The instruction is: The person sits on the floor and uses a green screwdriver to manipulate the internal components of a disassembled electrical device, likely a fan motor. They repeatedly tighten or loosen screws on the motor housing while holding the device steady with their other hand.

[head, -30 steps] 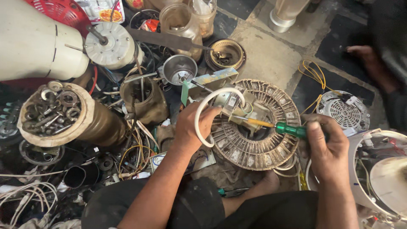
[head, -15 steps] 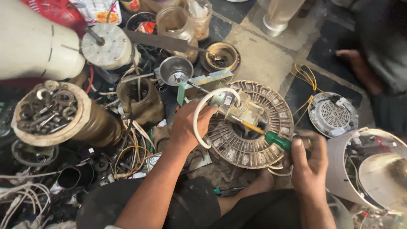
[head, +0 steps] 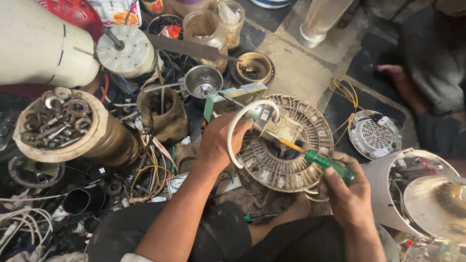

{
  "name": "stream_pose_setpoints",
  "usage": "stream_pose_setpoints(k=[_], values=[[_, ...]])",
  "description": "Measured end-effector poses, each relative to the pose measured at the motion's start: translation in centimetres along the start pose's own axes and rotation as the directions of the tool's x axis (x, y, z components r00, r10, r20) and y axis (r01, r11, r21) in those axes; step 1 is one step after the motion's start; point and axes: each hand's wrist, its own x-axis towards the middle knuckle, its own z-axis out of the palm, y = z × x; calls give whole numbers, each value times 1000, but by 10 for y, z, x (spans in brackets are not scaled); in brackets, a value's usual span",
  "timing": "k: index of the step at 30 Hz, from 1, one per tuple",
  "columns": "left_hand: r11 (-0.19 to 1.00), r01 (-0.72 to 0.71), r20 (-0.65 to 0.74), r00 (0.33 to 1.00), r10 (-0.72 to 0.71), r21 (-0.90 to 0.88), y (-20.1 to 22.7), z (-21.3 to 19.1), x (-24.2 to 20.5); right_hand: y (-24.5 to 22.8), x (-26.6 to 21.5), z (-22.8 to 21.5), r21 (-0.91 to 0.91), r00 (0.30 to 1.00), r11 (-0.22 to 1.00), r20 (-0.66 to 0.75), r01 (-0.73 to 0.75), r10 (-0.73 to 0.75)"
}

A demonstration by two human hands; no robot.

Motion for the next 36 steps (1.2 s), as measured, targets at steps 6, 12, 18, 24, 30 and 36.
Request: stream_pose_setpoints(k=[6, 12, 18, 24, 30, 36], values=[[962, 218, 3, 975, -220, -163, 6, -3, 3, 7, 2, -11, 73, 996, 997, 87, -9, 3], [973, 191, 22, 982, -189, -127, 4, -2, 0, 12, 1, -6, -16, 995, 996, 51, 92, -92], [999, 18, 22, 1000, -19, 40, -3, 5, -6, 5, 0, 0, 40, 996, 997, 57, 71, -73], [998, 55, 50, 997, -57, 36, 0, 2, -3, -1, 1, -6, 81, 998, 997, 60, -20, 15], [999, 30, 21, 999, -30, 32, 0, 1, -2, -25, 6, -3, -345, 983, 938, 167, -14, 76], [987, 151, 34, 988, -149, -58, 4, 0, 0, -71, 27, 27, -893, 938, 446, 211, 70, 275]])
